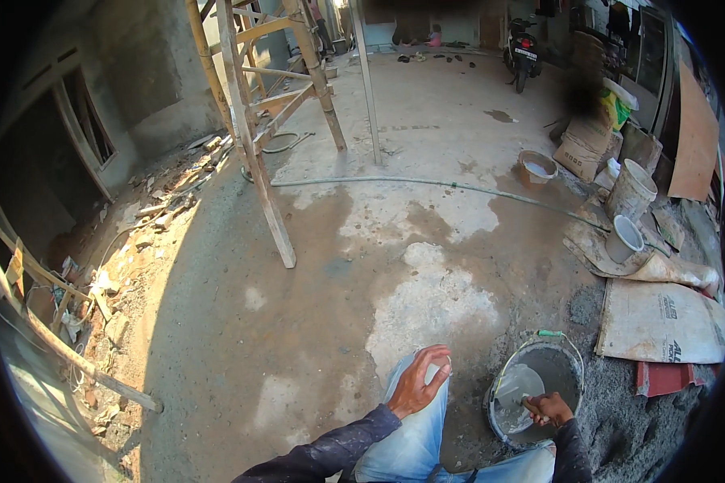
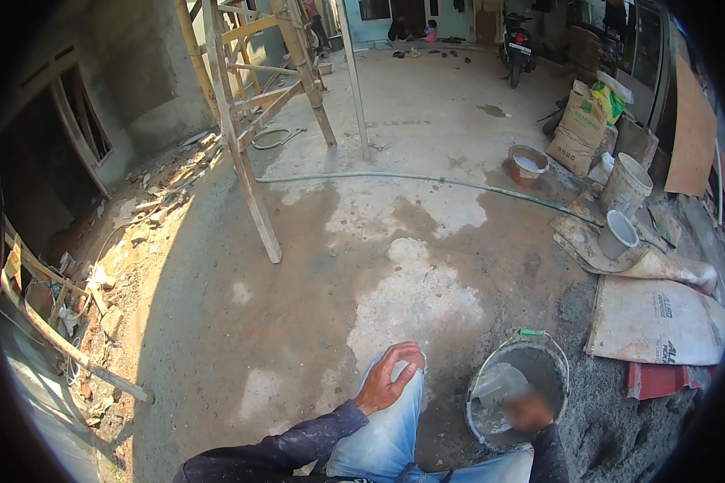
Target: Mixing cement in a bucket using a trowel at a construction site.
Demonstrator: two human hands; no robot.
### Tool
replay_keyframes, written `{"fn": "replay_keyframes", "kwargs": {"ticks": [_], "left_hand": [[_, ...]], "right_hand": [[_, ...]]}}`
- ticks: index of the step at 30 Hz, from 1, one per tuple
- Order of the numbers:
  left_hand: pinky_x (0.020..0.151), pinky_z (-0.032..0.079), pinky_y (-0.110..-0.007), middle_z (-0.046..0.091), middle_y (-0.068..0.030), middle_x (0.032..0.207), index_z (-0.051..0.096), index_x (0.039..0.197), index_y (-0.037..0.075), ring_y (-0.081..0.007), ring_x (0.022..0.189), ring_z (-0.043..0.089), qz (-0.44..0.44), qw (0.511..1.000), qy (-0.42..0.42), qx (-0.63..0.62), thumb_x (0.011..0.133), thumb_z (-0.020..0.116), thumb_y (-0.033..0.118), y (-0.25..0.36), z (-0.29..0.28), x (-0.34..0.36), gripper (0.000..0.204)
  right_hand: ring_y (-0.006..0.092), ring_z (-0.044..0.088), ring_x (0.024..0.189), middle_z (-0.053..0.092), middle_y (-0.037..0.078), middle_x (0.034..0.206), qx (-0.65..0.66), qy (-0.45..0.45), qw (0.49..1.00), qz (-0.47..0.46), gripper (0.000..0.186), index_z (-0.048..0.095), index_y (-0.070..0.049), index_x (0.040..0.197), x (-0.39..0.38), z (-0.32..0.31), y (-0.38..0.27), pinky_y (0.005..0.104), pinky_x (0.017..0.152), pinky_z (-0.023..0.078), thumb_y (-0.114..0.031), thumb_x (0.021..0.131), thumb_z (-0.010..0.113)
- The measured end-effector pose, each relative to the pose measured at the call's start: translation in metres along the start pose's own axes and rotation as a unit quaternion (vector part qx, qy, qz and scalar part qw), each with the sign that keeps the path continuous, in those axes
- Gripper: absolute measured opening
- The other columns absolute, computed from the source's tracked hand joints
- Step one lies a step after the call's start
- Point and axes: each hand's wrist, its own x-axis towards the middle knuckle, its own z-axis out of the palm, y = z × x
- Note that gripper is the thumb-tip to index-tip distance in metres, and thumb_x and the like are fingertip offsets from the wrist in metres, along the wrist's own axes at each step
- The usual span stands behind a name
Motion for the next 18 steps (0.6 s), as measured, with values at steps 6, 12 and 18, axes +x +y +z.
{"fn": "replay_keyframes", "kwargs": {"ticks": [6, 12, 18], "left_hand": [[0.111, 0.018, -0.058, 0.035, -0.0164, 0.148, 0.051, 0.131, 0.01, -0.037, 0.14, 0.027, 0.029, 0.946, -0.191, 0.26, 0.086, 0.063, 0.044, 0.021, -0.028, -0.094, 0.057], [0.11, 0.016, -0.06, 0.028, -0.023, 0.151, 0.048, 0.133, 0.005, -0.0435, 0.141, 0.021, -0.015, 0.946, -0.173, 0.275, 0.088, 0.057, 0.04, 0.0, -0.008, -0.105, 0.058], [0.112, 0.017, -0.057, 0.028, -0.0242, 0.151, 0.049, 0.132, 0.004, -0.0447, 0.14, 0.022, 0.013, 0.959, -0.136, 0.248, 0.088, 0.055, 0.042, -0.012, 0.006, -0.11, 0.058]], "right_hand": [[0.0278, 0.067, 0.068, 0.065, 0.013, 0.071, -0.608, 0.345, 0.695, -0.168, 0.023, 0.068, -0.016, 0.104, -0.017, -0.023, 0.038, 0.0412, 0.056, 0.048, -0.024, 0.084, 0.059], [0.0224, 0.07, 0.077, 0.069, 0.006, 0.077, -0.706, 0.165, 0.668, -0.171, 0.008, 0.072, -0.011, 0.074, -0.008, 0.017, 0.0, 0.0349, 0.059, 0.054, -0.01, 0.075, 0.063], [0.0288, 0.07, 0.07, 0.07, 0.012, 0.076, -0.622, 0.07, 0.77, -0.122, 0.019, 0.07, -0.003, 0.085, -0.017, 0.016, -0.021, 0.0389, 0.061, 0.056, -0.015, 0.072, 0.064]]}}
